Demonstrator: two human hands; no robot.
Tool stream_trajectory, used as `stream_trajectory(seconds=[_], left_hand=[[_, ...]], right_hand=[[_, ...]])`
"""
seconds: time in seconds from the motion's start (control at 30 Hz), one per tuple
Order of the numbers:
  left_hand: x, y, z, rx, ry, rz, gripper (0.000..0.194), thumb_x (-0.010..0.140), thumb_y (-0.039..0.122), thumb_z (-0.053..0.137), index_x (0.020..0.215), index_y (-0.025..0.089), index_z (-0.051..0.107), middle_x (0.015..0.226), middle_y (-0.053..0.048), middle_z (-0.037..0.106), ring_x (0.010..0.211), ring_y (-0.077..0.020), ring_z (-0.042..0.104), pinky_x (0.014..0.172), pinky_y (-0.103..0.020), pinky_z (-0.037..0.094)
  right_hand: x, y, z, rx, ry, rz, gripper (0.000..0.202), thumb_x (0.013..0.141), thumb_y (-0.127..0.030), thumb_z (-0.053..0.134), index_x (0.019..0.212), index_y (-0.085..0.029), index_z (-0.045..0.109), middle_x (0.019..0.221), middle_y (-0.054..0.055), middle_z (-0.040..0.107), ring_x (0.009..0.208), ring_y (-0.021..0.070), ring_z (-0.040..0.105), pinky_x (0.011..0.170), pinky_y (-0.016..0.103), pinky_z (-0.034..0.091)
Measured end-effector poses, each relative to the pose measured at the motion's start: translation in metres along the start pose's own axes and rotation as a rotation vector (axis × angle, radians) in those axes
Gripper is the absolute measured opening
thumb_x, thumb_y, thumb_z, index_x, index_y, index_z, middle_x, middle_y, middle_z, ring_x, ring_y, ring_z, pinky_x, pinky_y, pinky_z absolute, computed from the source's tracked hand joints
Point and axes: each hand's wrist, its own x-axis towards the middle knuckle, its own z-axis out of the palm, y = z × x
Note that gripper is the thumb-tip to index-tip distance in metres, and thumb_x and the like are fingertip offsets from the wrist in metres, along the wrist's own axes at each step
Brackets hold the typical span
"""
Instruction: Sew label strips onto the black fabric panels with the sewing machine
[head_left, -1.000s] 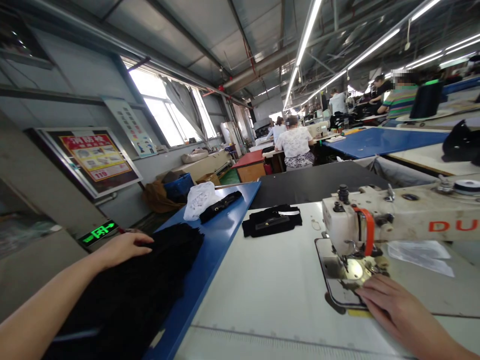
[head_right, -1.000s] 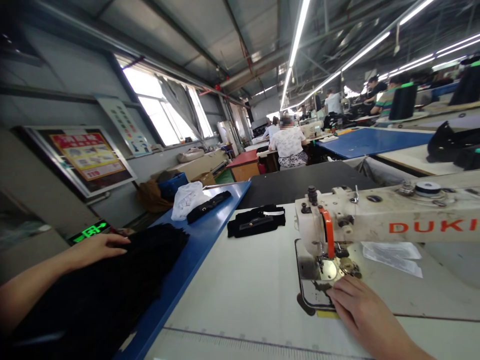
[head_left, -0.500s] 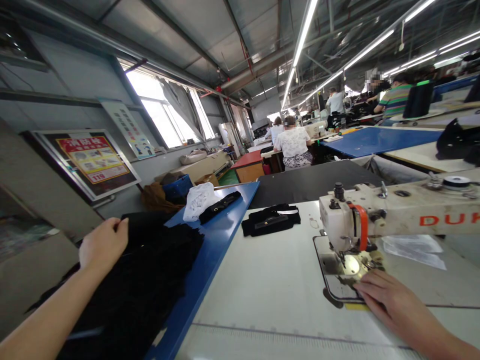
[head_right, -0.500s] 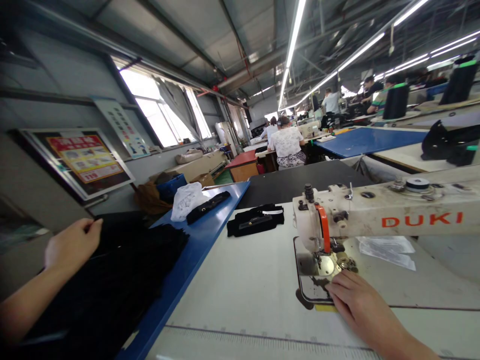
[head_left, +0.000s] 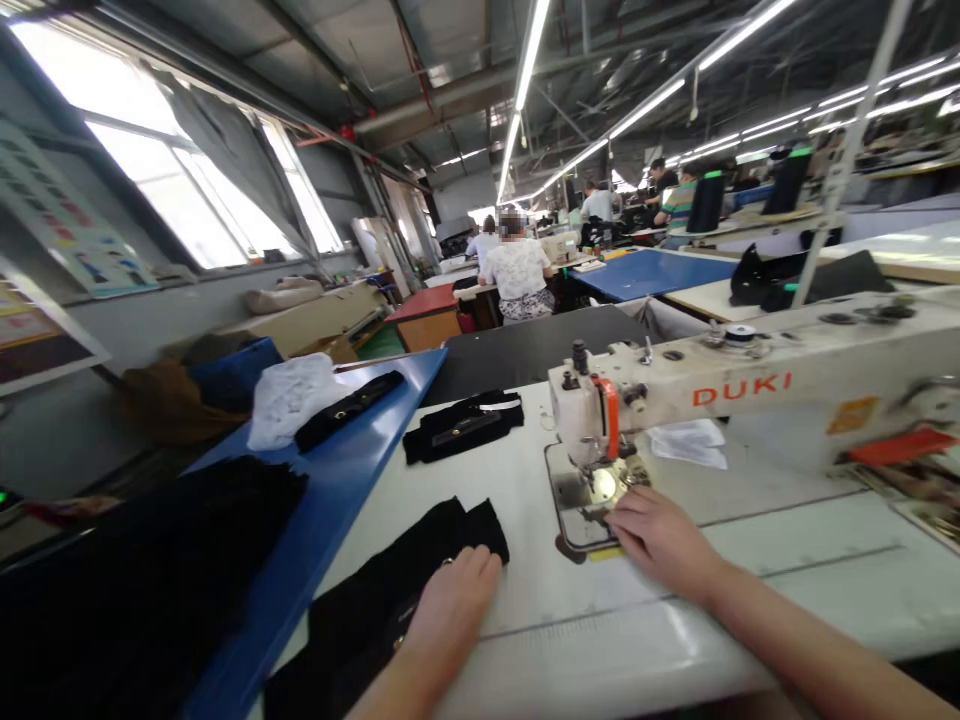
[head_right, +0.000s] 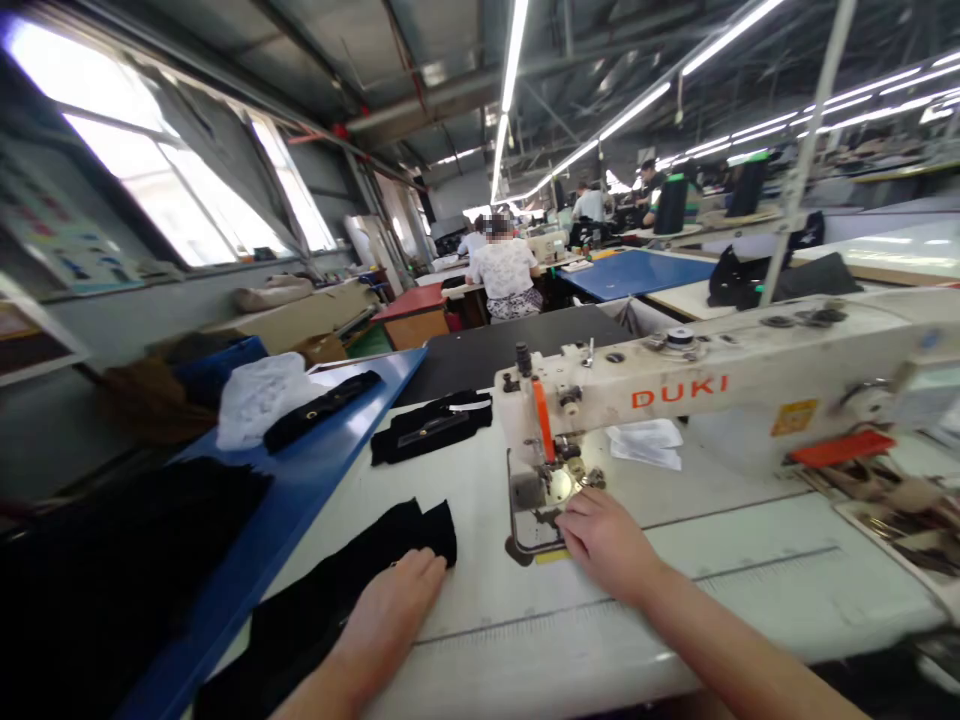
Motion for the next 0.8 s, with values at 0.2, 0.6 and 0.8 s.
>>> stream_trajectory(seconds=[0.2,0.6,0.8], left_hand=[[0.033,0.042,0.011,-0.235,0.173,0.142,0.029,0.092,0.010,0.037,0.088,0.019,0.064,0.080,-0.004,0.064,0.072,-0.0175,0.063,0.067,-0.029,0.054],[0.067,0.056,0.015,-0.361,0.318,-0.010,0.047,0.100,0.038,0.026,0.089,0.020,0.068,0.086,-0.005,0.069,0.080,-0.0171,0.067,0.076,-0.026,0.055],[0.069,0.060,0.012,-0.383,0.156,0.034,0.045,0.099,0.038,0.029,0.092,0.021,0.070,0.091,-0.006,0.069,0.083,-0.0179,0.067,0.074,-0.026,0.056]], right_hand=[[0.004,0.000,-0.004,-0.058,-0.019,0.010,0.018,0.089,-0.014,0.052,0.077,-0.018,0.065,0.076,0.004,0.061,0.079,0.0184,0.052,0.075,0.030,0.043],[-0.018,0.100,-0.077,-0.351,-0.075,0.596,0.014,0.089,-0.016,0.057,0.093,-0.017,0.070,0.098,0.009,0.065,0.095,0.0224,0.057,0.081,0.031,0.045],[-0.016,0.101,-0.075,-0.338,-0.109,0.629,0.017,0.090,-0.014,0.057,0.079,-0.016,0.070,0.090,0.008,0.067,0.089,0.0213,0.058,0.076,0.029,0.043]])
